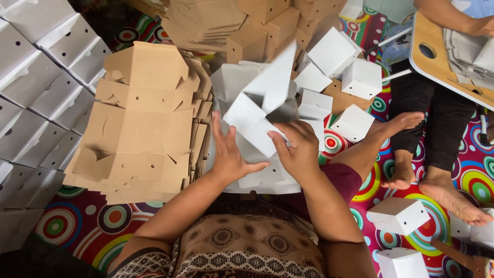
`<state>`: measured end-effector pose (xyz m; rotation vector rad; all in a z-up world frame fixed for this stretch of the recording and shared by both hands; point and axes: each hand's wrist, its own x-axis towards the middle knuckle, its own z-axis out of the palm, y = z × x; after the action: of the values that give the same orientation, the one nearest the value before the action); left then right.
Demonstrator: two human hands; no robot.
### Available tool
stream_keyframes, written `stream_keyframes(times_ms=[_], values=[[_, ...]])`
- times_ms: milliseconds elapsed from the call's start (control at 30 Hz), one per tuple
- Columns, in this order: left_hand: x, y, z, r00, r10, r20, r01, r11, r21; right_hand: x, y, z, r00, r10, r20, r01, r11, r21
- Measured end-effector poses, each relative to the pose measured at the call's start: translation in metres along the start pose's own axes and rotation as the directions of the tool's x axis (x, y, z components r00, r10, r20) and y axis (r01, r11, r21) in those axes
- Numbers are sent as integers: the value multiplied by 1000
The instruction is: Assembling small white cardboard boxes from flat templates and stacking them on the floor.
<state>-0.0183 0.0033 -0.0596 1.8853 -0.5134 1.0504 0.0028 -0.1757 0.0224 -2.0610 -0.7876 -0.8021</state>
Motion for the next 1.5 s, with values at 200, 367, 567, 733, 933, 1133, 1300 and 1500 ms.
stream_keyframes(times_ms=[200,367,567,733,933,1133,1300,1500], values=[[12,1,-17,945,110,309,-91,993,-76,-19,37,31,944,-285,168,327,884,-334],[5,-19,-17,875,-116,470,-76,926,369,-36,41,37,938,-269,217,324,903,-281],[6,-20,-10,938,17,346,-168,895,413,-55,51,38,983,-143,114,164,966,-202],[-4,-28,1,961,126,247,-218,896,387,-69,57,40,998,-33,59,43,984,-175],[-14,-42,2,979,34,199,-114,907,405,-53,49,17,960,266,-85,-259,963,80],[6,-31,-6,986,22,168,-82,931,355,-68,63,21,997,78,0,-77,990,-117],[40,-30,-28,873,-487,21,487,869,-86,-75,67,-3,968,65,-241,-108,979,-172],[60,-90,2,870,-481,105,456,705,-543,-108,22,25,926,-357,-120,324,917,-232]])
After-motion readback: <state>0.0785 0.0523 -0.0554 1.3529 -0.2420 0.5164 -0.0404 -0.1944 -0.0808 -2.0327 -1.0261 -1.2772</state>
